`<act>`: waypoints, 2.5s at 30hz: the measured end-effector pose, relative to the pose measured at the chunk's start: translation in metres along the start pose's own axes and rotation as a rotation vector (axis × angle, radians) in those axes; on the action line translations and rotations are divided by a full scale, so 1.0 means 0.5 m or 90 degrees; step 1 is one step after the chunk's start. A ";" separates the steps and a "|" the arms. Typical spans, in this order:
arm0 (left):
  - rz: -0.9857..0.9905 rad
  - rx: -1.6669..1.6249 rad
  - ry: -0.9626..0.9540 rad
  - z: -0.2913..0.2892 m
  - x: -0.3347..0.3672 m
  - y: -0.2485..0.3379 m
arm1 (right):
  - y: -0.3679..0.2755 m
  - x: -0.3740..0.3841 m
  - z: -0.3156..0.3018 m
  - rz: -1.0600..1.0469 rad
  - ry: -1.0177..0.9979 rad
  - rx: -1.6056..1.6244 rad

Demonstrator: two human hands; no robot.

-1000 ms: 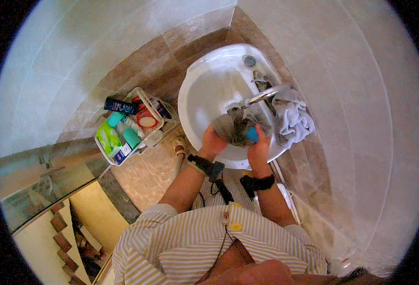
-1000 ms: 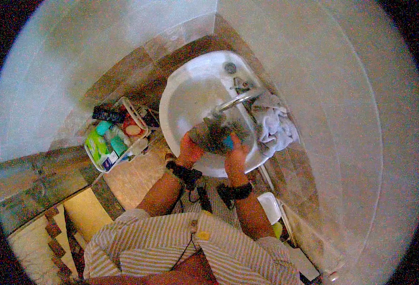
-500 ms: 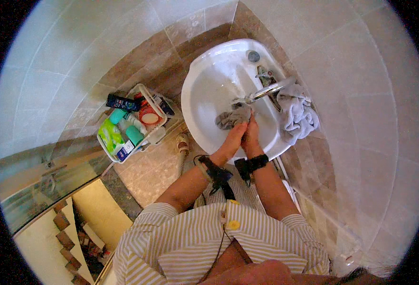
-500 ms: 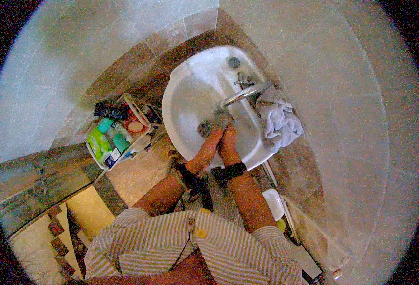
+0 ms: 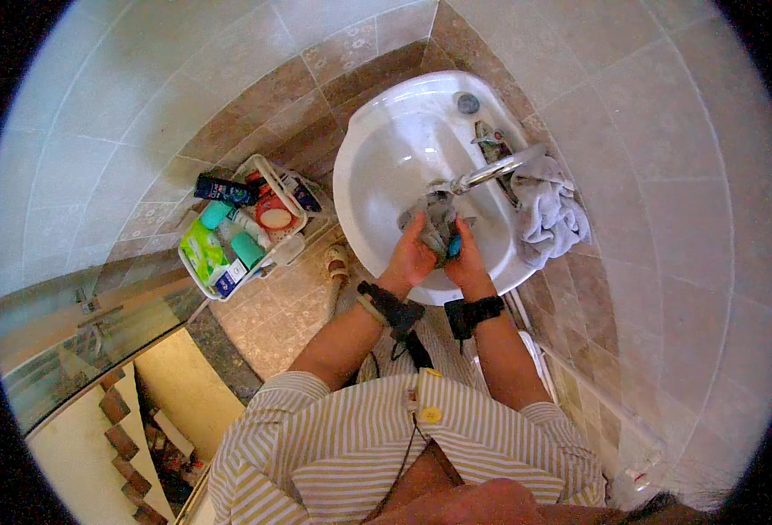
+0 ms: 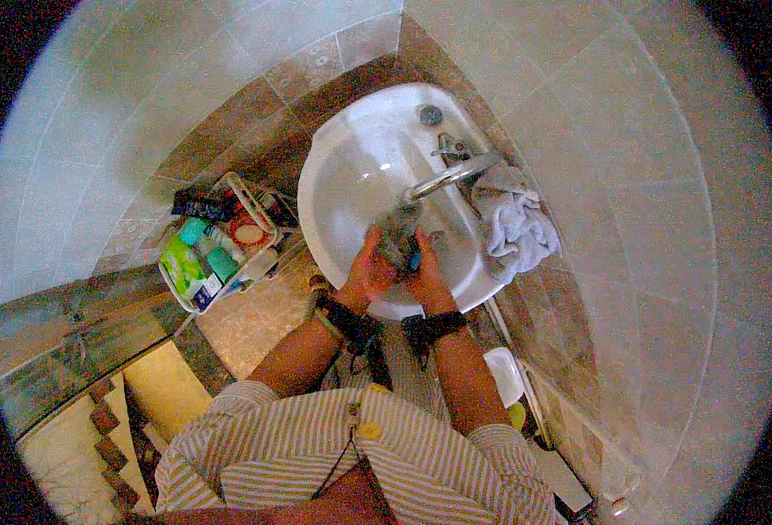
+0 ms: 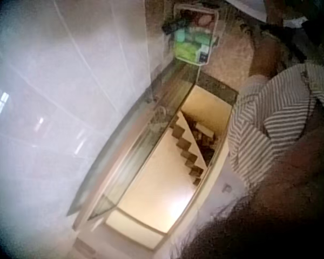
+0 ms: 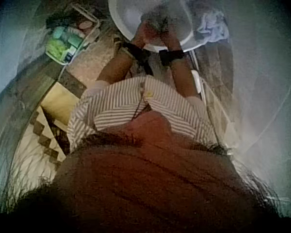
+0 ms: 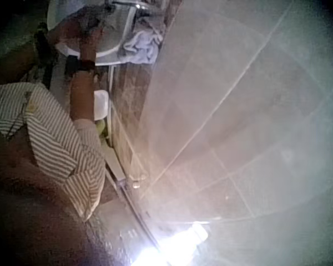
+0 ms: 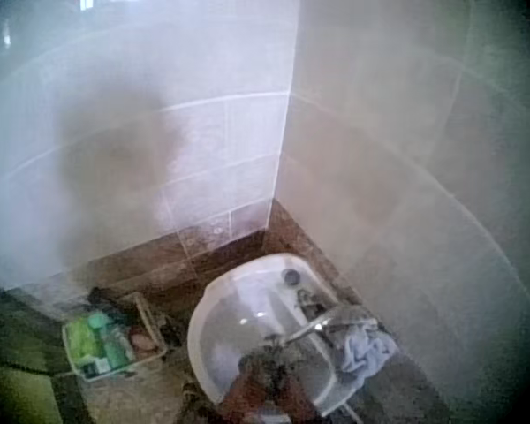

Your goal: The person washes a gray cloth in a bathroom sink by hand, applying blue soap and scrubbing the fabric under running water before wringing it out.

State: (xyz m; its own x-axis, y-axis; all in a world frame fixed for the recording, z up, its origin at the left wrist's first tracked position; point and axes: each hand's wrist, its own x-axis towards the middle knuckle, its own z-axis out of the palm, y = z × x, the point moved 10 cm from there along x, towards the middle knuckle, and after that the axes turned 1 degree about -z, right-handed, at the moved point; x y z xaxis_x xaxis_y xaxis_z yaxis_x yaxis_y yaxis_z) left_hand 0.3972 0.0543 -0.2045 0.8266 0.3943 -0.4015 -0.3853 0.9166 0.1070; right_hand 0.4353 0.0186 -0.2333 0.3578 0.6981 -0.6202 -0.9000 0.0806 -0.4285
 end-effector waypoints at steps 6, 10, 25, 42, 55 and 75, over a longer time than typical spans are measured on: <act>0.072 0.392 0.090 -0.027 0.016 0.049 | 0.010 -0.023 -0.009 0.035 -0.013 -0.222; 0.209 0.740 0.172 0.011 0.013 0.095 | -0.002 0.009 -0.057 0.012 0.012 -0.416; 0.241 1.229 0.457 -0.103 -0.006 0.242 | -0.101 -0.057 -0.142 0.006 0.075 0.097; 0.376 0.667 0.139 -0.001 -0.053 0.111 | -0.107 -0.073 -0.187 -0.040 0.127 0.019; 0.090 0.059 -0.033 0.005 0.033 0.075 | -0.187 -0.139 -0.048 -0.457 0.232 -0.530; -0.068 -0.037 -0.056 0.005 -0.041 -0.014 | -0.075 -0.007 -0.001 -0.017 0.151 -0.135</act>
State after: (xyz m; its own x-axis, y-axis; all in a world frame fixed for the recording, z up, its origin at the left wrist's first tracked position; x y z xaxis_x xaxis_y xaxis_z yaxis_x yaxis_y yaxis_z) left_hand 0.3840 0.0401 -0.1951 0.8961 0.3010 -0.3263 -0.3139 0.9493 0.0136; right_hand 0.4681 0.0127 -0.2156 0.4506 0.5106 -0.7323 -0.8267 -0.0710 -0.5582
